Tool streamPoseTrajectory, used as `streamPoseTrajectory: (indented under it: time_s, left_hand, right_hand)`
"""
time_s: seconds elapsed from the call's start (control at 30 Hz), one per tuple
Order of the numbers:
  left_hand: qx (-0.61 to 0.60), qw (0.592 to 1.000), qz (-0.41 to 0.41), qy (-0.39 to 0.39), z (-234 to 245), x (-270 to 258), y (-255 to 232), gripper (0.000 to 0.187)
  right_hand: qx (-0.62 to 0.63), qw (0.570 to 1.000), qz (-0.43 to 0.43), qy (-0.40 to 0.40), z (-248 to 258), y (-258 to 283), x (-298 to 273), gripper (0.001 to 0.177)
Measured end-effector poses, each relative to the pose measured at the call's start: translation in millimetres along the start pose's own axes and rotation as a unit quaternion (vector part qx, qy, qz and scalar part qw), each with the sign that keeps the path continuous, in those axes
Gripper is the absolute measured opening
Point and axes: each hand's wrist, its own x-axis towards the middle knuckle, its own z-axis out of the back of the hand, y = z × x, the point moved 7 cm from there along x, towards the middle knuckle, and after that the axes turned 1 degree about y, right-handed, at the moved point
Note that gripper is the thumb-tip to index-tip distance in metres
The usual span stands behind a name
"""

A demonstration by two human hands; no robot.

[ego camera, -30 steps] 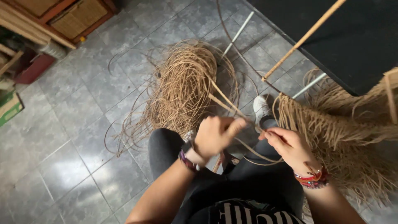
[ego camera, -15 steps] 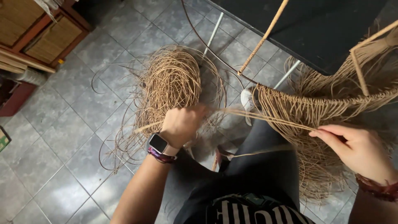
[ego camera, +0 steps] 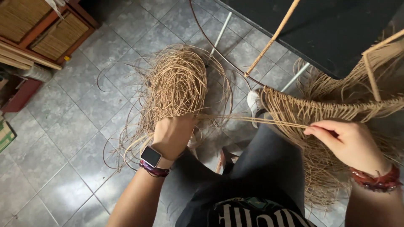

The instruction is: Weaving natural fibers onto a frame to create a textured furniture component

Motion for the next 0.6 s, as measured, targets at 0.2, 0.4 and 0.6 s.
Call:
streamPoseTrajectory:
  time_s: [0.2, 0.4, 0.6]
  left_hand:
    - [0.075, 0.945, -0.195, -0.250, 13.4, -14.0, -119.6, 0.105]
    - [0.001, 0.975, -0.189, -0.117, -12.9, 1.2, -57.2, 0.049]
    - [0.117, 0.970, -0.174, -0.124, -15.6, -2.3, -83.3, 0.026]
  right_hand:
    - [0.039, 0.992, 0.104, 0.058, -58.2, 68.7, 23.3, 0.017]
    - [0.042, 0.991, 0.098, 0.079, -40.2, 20.9, 18.4, 0.019]
    - [0.031, 0.994, 0.062, 0.083, -83.9, 29.5, 29.3, 0.015]
